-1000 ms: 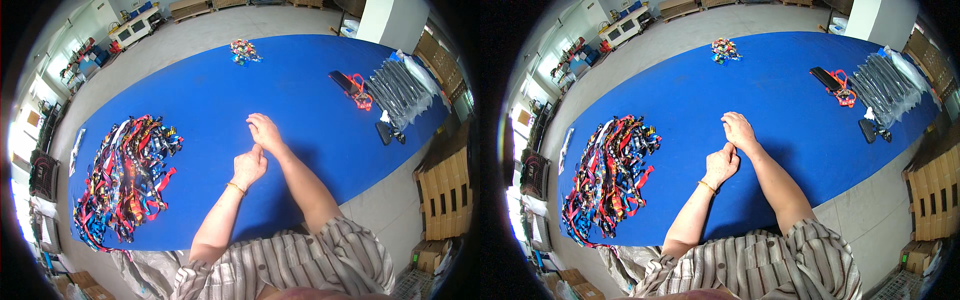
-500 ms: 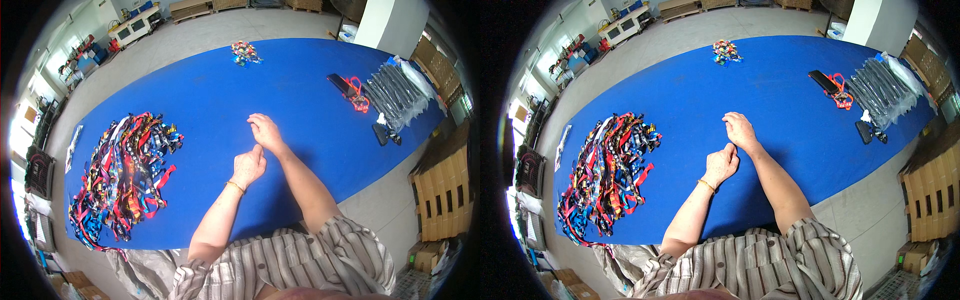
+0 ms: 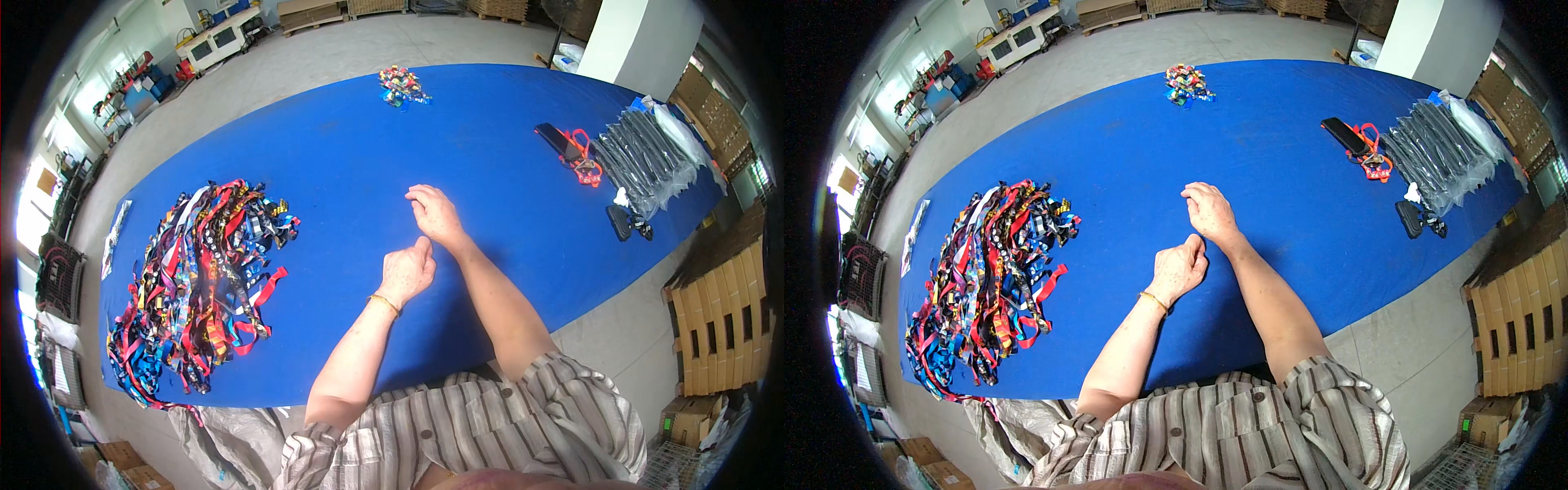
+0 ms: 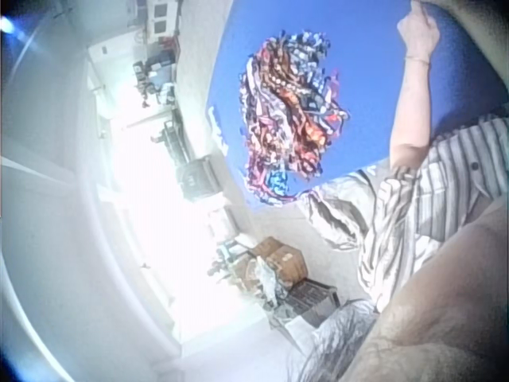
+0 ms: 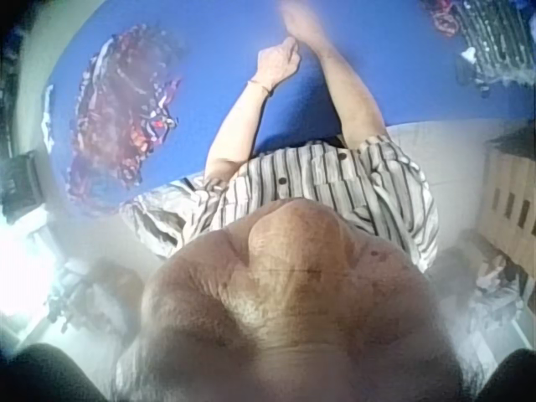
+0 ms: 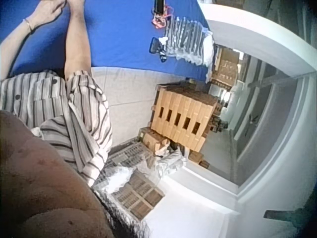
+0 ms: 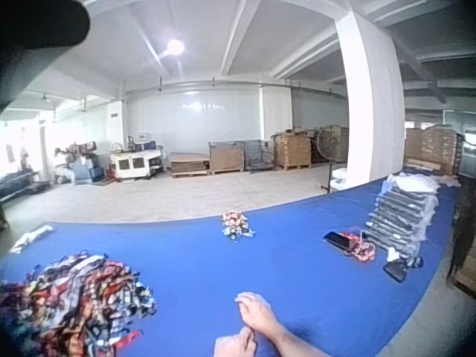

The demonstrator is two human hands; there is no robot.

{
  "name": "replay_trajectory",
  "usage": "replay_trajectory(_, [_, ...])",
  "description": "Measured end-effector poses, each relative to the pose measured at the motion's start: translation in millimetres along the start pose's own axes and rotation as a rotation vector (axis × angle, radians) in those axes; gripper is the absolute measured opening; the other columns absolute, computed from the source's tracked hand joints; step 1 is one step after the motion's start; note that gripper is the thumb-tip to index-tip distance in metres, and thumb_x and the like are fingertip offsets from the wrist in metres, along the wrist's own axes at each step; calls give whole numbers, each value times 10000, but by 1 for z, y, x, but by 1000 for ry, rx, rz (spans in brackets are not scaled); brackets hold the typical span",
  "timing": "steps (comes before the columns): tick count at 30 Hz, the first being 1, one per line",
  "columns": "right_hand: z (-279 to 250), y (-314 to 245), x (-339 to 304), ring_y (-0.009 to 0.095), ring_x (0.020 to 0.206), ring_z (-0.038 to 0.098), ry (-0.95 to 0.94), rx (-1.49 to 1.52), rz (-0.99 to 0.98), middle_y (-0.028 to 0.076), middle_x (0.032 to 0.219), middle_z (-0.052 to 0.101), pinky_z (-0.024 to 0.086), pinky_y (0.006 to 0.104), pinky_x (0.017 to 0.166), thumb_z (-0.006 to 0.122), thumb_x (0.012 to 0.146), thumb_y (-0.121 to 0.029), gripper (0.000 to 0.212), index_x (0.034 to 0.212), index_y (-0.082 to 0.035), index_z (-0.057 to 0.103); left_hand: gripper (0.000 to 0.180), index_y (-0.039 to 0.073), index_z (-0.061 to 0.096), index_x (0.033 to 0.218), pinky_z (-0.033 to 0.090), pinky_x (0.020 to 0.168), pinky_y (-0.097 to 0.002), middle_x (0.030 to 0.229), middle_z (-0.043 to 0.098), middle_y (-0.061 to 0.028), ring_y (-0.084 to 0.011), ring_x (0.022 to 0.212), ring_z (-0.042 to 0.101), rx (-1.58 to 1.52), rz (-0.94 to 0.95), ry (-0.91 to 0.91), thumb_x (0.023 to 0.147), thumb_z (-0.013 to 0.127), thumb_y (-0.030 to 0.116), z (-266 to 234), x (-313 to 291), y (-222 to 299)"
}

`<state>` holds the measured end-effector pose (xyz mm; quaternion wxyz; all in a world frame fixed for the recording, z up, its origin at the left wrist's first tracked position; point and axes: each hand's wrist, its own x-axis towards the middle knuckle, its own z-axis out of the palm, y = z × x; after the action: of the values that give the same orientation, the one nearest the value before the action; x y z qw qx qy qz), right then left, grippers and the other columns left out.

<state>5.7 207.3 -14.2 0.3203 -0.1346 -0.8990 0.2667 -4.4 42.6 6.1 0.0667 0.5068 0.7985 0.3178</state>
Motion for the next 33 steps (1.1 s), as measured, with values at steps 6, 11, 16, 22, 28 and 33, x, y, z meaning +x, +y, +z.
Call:
replay_trajectory(6, [0,0,0,301,1183,577,26,17,-15,106,1217,655,461,414,1015,566,891,-93,201,1053,-74,685,108,96,576,961,518,689,-493,743,682,-163,-376,713,675,2,2,0,875,545,154,-2,0,2])
replay_trajectory(11, [0,0,-1,306,1173,583,30,19,-16,112,1209,657,466,418,1007,567,887,-90,196,1041,-72,687,108,95,575,962,519,680,-493,742,682,-164,-375,708,675,6,10,0,875,546,152,-2,0,1])
replay_trajectory(16, [2,4,0,308,1176,581,31,23,-17,111,1210,657,466,418,1006,563,889,-91,197,1039,-69,690,104,90,575,956,521,678,-491,736,680,-168,-374,703,675,21,18,2,874,546,147,0,1,1])
replay_trajectory(22, [2,1,0,309,1172,584,31,19,-9,116,1206,660,465,418,1008,563,889,-91,200,1041,-68,691,93,90,580,940,523,673,-488,719,675,-167,-375,693,674,9,15,15,872,544,144,-1,0,1])
replay_trajectory(28, [3,3,1,306,1180,582,32,24,-17,115,1207,660,462,417,1016,563,889,-92,201,1043,-67,691,94,91,582,940,523,669,-486,716,672,-167,-375,688,673,9,24,10,873,543,144,-2,0,0])
replay_trajectory(33, [2,0,0,304,1174,585,37,16,-17,111,1202,663,465,415,1011,563,888,-89,199,1040,-69,691,91,90,580,939,522,666,-484,716,672,-163,-376,684,671,-1,33,26,872,541,140,-1,0,0])
